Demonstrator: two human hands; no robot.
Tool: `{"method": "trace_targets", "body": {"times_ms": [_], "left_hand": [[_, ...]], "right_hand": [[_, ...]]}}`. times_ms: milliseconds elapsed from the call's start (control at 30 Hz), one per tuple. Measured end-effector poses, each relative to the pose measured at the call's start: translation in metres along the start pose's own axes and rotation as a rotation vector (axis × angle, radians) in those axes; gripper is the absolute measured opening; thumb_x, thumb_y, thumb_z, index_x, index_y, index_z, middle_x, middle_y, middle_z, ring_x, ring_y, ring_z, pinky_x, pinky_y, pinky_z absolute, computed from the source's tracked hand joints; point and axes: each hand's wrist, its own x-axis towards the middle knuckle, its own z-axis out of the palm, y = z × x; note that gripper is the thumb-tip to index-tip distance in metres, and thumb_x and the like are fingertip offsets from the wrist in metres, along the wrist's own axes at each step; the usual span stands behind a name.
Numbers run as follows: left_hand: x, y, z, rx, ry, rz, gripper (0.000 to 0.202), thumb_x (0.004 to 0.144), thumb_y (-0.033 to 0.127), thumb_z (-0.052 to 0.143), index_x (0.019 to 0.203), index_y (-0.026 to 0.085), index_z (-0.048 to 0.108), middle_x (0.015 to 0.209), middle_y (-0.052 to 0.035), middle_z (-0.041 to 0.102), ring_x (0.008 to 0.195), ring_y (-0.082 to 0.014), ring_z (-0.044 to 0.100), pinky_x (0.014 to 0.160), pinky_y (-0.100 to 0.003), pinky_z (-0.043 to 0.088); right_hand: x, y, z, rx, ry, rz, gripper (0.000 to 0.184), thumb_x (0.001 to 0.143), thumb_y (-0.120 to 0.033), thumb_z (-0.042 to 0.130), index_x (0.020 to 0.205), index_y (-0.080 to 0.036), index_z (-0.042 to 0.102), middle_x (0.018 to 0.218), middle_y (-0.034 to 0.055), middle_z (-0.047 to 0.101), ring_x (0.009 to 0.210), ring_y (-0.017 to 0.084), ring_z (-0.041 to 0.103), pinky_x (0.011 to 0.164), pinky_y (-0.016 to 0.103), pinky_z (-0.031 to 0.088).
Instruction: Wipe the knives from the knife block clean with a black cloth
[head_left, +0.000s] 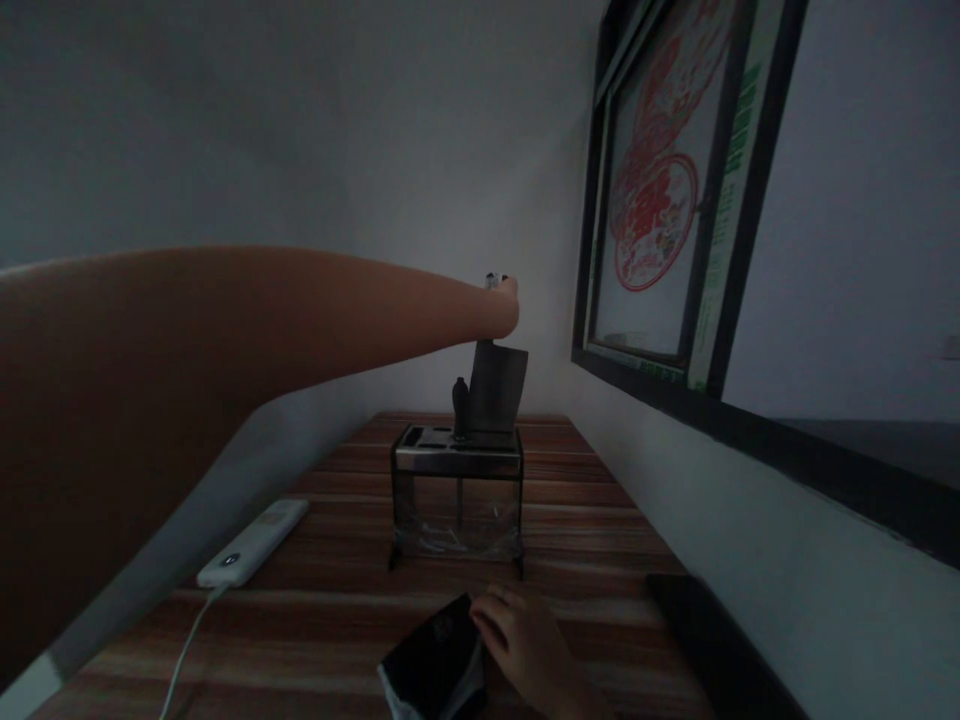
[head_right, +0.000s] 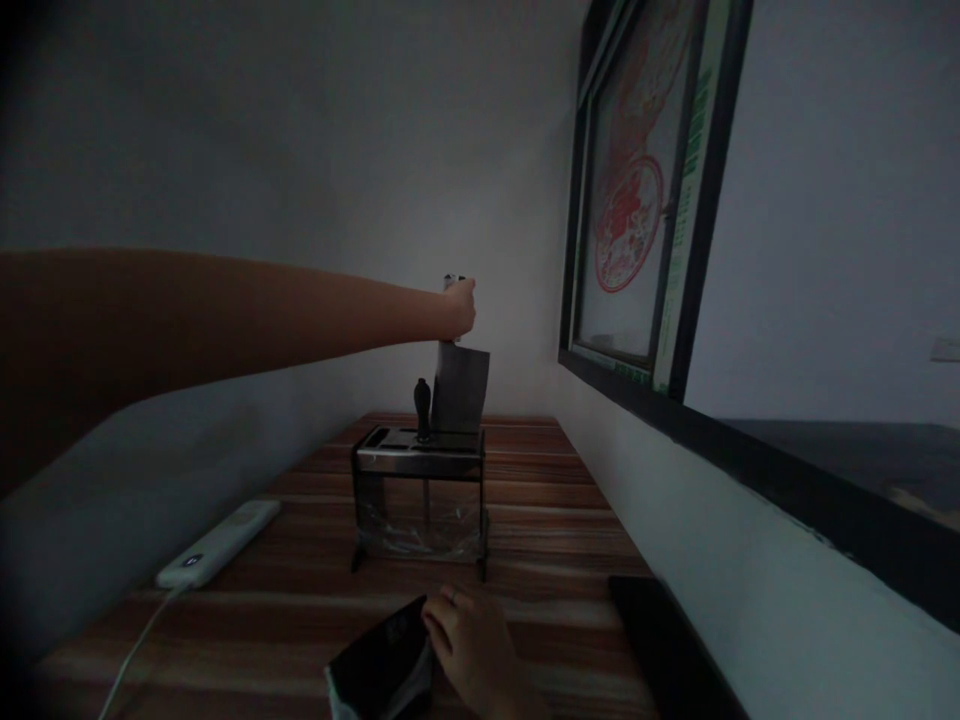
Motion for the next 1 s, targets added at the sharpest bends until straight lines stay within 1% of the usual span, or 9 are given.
{"method": "trace_targets", "body": {"times_ms": [67, 200, 333, 433, 500, 633, 700, 833, 1000], "left_hand": [[-0.004, -0.008, -0.019, 0.120, -0.076, -0.020, 0.005, 0.071, 0.019, 0.067, 0.075, 0.017, 0.066, 0.092, -0.0079, 0.065, 0.107, -0.0269, 0.050, 0.097, -0.045, 0.028], [-0.022, -0.028, -0.061, 0.278, -0.169, -0.043, 0.015, 0.062, 0.009, 0.069, 0.052, 0.017, 0.061, 0.082, -0.0064, 0.068, 0.110, -0.0291, 0.046, 0.099, -0.048, 0.019], [-0.047, -0.049, -0.096, 0.315, -0.212, -0.101, 0.008, 0.068, 0.015, 0.064, 0.064, 0.007, 0.064, 0.082, -0.0036, 0.066, 0.108, -0.0271, 0.047, 0.096, -0.051, 0.022], [-0.069, -0.067, -0.102, 0.262, -0.217, -0.130, 0.019, 0.070, 0.016, 0.061, 0.085, 0.004, 0.064, 0.082, 0.0004, 0.064, 0.101, -0.0215, 0.051, 0.092, -0.045, 0.029], [-0.087, -0.079, -0.095, 0.176, -0.219, -0.128, 0.024, 0.070, 0.017, 0.063, 0.092, 0.007, 0.065, 0.076, 0.0025, 0.063, 0.088, -0.0157, 0.055, 0.085, -0.035, 0.035], [-0.141, -0.086, -0.065, -0.083, -0.211, -0.079, 0.012, 0.078, 0.017, 0.056, 0.083, 0.011, 0.066, 0.057, 0.0056, 0.058, 0.055, -0.0082, 0.052, 0.059, -0.020, 0.038], [-0.181, -0.076, -0.047, -0.507, -0.080, -0.117, 0.011, 0.077, 0.017, 0.057, 0.078, 0.008, 0.064, 0.047, 0.0071, 0.051, 0.049, -0.0074, 0.046, 0.052, -0.018, 0.034], [-0.279, -0.023, -0.002, -0.807, -0.052, -0.220, 0.025, 0.083, 0.030, 0.049, 0.082, 0.009, 0.061, 0.053, 0.0057, 0.050, 0.049, -0.0068, 0.043, 0.047, -0.016, 0.030], [-0.384, 0.075, 0.054, -1.467, -0.227, -0.443, 0.018, 0.077, 0.031, 0.054, 0.071, 0.014, 0.054, 0.053, 0.0055, 0.045, 0.048, -0.0077, 0.040, 0.046, -0.017, 0.031]], "right_hand": [[0.000, 0.001, 0.002, 0.004, 0.004, -0.004, 0.016, 0.085, -0.014, 0.054, 0.088, -0.025, 0.064, 0.087, -0.0024, 0.066, 0.082, 0.014, 0.062, 0.072, 0.021, 0.041], [-0.001, 0.004, 0.005, 0.013, 0.003, 0.011, 0.017, 0.086, -0.015, 0.052, 0.090, -0.026, 0.064, 0.089, -0.0019, 0.066, 0.084, 0.015, 0.062, 0.076, 0.023, 0.042], [-0.001, 0.005, 0.004, 0.032, -0.014, 0.034, 0.018, 0.088, -0.016, 0.049, 0.091, -0.025, 0.064, 0.092, -0.0001, 0.067, 0.086, 0.016, 0.062, 0.076, 0.024, 0.044], [0.000, 0.005, 0.001, 0.035, -0.004, 0.051, 0.019, 0.089, -0.018, 0.048, 0.091, -0.024, 0.065, 0.094, 0.0015, 0.067, 0.089, 0.017, 0.062, 0.078, 0.025, 0.044], [0.000, 0.005, -0.001, 0.029, 0.008, 0.064, 0.018, 0.089, -0.019, 0.048, 0.091, -0.023, 0.065, 0.094, 0.0026, 0.067, 0.089, 0.017, 0.063, 0.078, 0.025, 0.045], [0.000, 0.007, 0.000, 0.029, 0.027, 0.052, 0.018, 0.087, -0.017, 0.048, 0.088, -0.023, 0.065, 0.090, 0.0019, 0.067, 0.083, 0.016, 0.063, 0.076, 0.025, 0.046], [0.000, 0.010, 0.001, 0.027, 0.044, 0.049, 0.019, 0.087, -0.018, 0.047, 0.088, -0.023, 0.066, 0.089, 0.0017, 0.068, 0.083, 0.017, 0.064, 0.077, 0.026, 0.047], [0.000, 0.014, 0.000, 0.048, 0.087, 0.072, 0.021, 0.089, -0.025, 0.046, 0.093, -0.024, 0.067, 0.095, 0.0032, 0.068, 0.089, 0.019, 0.064, 0.082, 0.029, 0.047], [0.003, 0.021, -0.007, 0.125, 0.129, 0.093, 0.021, 0.087, -0.032, 0.047, 0.091, -0.025, 0.067, 0.091, 0.0032, 0.069, 0.086, 0.020, 0.064, 0.079, 0.033, 0.049]]}}
